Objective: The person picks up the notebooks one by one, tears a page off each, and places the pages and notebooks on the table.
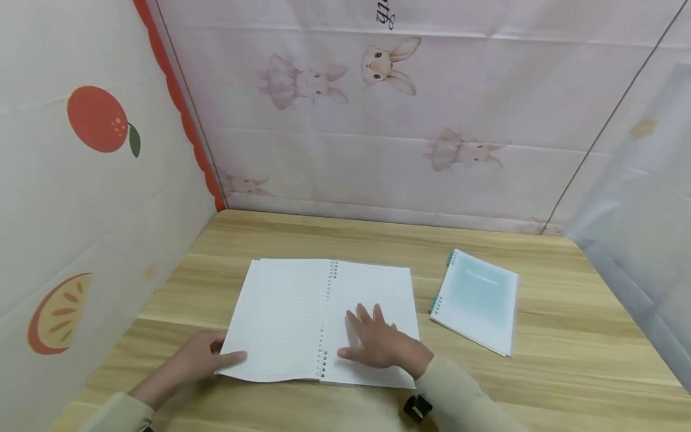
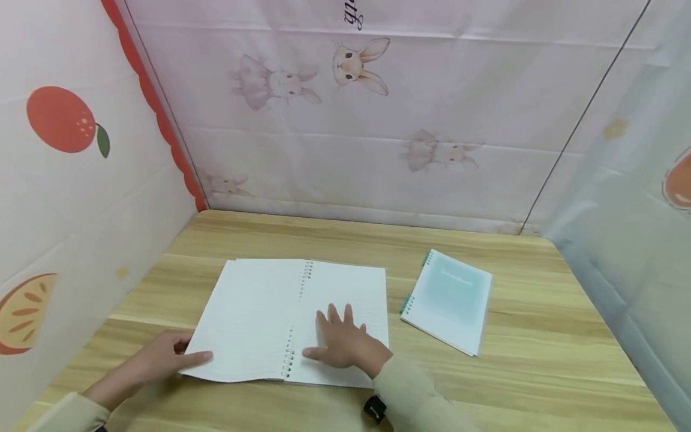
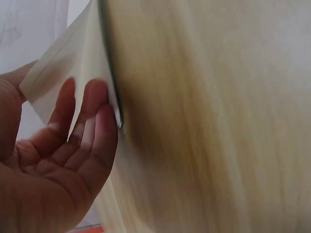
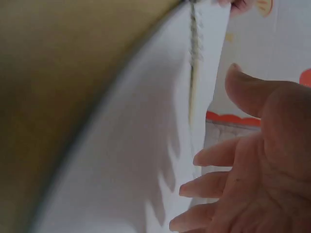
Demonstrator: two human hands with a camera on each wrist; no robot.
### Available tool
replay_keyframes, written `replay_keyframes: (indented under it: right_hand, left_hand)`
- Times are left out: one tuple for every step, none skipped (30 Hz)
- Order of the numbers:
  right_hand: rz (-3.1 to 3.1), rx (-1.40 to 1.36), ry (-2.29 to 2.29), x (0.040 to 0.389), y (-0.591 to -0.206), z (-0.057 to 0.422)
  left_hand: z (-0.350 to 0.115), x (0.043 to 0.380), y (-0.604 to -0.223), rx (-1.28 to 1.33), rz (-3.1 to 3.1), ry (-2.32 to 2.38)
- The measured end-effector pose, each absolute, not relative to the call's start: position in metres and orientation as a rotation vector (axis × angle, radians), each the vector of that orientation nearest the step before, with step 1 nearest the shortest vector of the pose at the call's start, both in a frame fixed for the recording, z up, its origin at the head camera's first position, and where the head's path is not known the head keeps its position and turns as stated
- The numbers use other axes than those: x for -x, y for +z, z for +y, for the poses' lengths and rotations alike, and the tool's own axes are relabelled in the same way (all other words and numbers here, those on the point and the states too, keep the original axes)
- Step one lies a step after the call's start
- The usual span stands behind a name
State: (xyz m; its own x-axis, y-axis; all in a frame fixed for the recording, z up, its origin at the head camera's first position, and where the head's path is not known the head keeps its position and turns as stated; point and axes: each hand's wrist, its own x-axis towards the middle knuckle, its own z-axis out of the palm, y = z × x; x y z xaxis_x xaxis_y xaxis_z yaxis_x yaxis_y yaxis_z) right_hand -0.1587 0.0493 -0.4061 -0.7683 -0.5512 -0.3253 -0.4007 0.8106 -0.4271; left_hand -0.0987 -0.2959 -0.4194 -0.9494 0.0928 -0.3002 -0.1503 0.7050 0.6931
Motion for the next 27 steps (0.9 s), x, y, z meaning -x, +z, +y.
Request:
replay_keyframes:
  right_hand:
    - [2.558, 0.716, -0.458, 0.155, -0.408, 0.048]
    - [2.568, 0.727, -0.437, 0.152, -0.411, 0.047]
    - [2.581, 0.734, -0.414, 0.149, -0.414, 0.046]
    - [2.596, 0.737, -0.391, 0.148, -0.417, 0.045]
    - [2.612, 0.741, -0.368, 0.146, -0.42, 0.044]
    - [2.623, 0.738, -0.355, 0.145, -0.422, 0.043]
    - [2.632, 0.734, -0.34, 0.144, -0.424, 0.043]
    - [2.636, 0.729, -0.322, 0.143, -0.425, 0.042]
    - [2.638, 0.718, -0.314, 0.143, -0.425, 0.041]
    - [2.638, 0.71, -0.306, 0.143, -0.426, 0.041]
    - [2.637, 0.703, -0.301, 0.143, -0.426, 0.04]
    - [2.634, 0.696, -0.298, 0.143, -0.426, 0.04]
    - [2.633, 0.693, -0.289, 0.143, -0.426, 0.039]
    - [2.632, 0.689, -0.284, 0.144, -0.426, 0.039]
    - [2.632, 0.688, -0.277, 0.144, -0.426, 0.038]
    - [2.633, 0.688, -0.269, 0.144, -0.427, 0.038]
    - [2.634, 0.688, -0.26, 0.144, -0.427, 0.037]
    - [2.634, 0.685, -0.252, 0.144, -0.428, 0.037]
    - [2.635, 0.683, -0.242, 0.144, -0.427, 0.037]
    - [2.635, 0.681, -0.232, 0.144, -0.428, 0.036]
    - [2.636, 0.68, -0.222, 0.143, -0.428, 0.036]
    - [2.636, 0.677, -0.218, 0.143, -0.427, 0.036]
    - [2.634, 0.673, -0.217, 0.143, -0.427, 0.036]
    - [2.632, 0.669, -0.216, 0.142, -0.427, 0.035]
    - [2.633, 0.669, -0.211, 0.142, -0.426, 0.035]
    - [2.634, 0.665, -0.21, 0.141, -0.426, 0.035]
    - [2.635, 0.663, -0.209, 0.141, -0.426, 0.035]
  left_hand:
    - [-0.294, 0.098, -0.42, 0.063, 2.641, 1.06]
    - [-0.292, 0.098, -0.421, 0.081, 2.673, 1.029]
    - [-0.291, 0.098, -0.421, 0.09, 2.702, 1.002]
    - [-0.289, 0.098, -0.422, 0.104, 2.725, 0.981]
    - [-0.288, 0.098, -0.422, 0.108, 2.746, 0.963]
    - [-0.287, 0.097, -0.422, 0.094, 2.767, 0.947]
    - [-0.286, 0.097, -0.423, 0.079, 2.78, 0.935]
    - [-0.286, 0.097, -0.423, 0.074, 2.788, 0.929]
    - [-0.286, 0.096, -0.423, 0.068, 2.791, 0.929]
    - [-0.286, 0.096, -0.422, 0.063, 2.795, 0.929]
    - [-0.286, 0.095, -0.422, 0.056, 2.798, 0.925]
    - [-0.286, 0.095, -0.422, 0.055, 2.799, 0.923]
    - [-0.286, 0.094, -0.421, 0.055, 2.805, 0.916]
    - [-0.286, 0.094, -0.42, 0.059, 2.81, 0.911]
    - [-0.286, 0.094, -0.42, 0.062, 2.812, 0.907]
    - [-0.286, 0.094, -0.419, 0.067, 2.812, 0.902]
    - [-0.286, 0.094, -0.419, 0.067, 2.816, 0.891]
    - [-0.286, 0.094, -0.419, 0.073, 2.82, 0.88]
    - [-0.286, 0.094, -0.418, 0.073, 2.824, 0.872]
    - [-0.285, 0.094, -0.418, 0.081, 2.824, 0.87]
    - [-0.285, 0.094, -0.418, 0.087, 2.827, 0.863]
    - [-0.285, 0.094, -0.418, 0.099, 2.825, 0.863]
    - [-0.285, 0.094, -0.418, 0.11, 2.829, 0.862]
    - [-0.286, 0.094, -0.418, 0.121, 2.828, 0.865]
    - [-0.286, 0.093, -0.419, 0.13, 2.823, 0.874]
    - [-0.286, 0.093, -0.419, 0.146, 2.814, 0.885]
    - [-0.287, 0.093, -0.419, 0.147, 2.813, 0.888]
